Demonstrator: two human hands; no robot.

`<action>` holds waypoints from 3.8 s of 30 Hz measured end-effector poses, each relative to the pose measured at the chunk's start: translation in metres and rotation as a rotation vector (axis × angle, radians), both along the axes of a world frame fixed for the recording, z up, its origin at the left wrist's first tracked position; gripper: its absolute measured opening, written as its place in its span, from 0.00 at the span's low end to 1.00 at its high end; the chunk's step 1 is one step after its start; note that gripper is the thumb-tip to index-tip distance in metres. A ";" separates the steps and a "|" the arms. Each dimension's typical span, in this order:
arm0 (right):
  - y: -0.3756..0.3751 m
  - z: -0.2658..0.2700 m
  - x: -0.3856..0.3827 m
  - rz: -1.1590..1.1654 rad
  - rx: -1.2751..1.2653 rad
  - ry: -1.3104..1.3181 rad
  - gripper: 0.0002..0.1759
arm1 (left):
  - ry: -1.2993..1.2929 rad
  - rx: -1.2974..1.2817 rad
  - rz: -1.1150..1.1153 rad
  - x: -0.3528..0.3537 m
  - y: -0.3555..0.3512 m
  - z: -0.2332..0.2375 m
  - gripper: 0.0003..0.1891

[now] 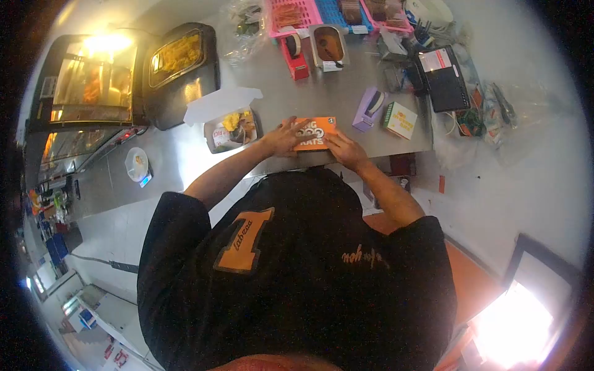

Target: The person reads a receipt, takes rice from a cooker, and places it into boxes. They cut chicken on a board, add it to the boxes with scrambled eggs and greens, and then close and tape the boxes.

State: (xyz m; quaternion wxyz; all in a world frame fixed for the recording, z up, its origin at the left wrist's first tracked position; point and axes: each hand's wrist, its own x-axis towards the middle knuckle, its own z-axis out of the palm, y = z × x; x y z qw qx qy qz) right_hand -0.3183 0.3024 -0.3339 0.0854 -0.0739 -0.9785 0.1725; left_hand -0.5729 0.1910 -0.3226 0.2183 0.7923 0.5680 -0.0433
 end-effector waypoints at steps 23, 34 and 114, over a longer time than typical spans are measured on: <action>0.032 -0.059 0.010 -1.349 -1.542 1.156 0.11 | -0.441 0.260 0.851 0.037 -0.029 -0.019 0.38; -0.019 0.015 -0.042 -1.188 -1.660 0.560 0.12 | -0.432 0.423 0.898 0.018 -0.025 0.030 0.39; -0.083 -0.006 -0.210 -0.274 -0.505 -0.180 0.36 | -0.400 0.319 1.143 -0.144 -0.206 -0.026 0.46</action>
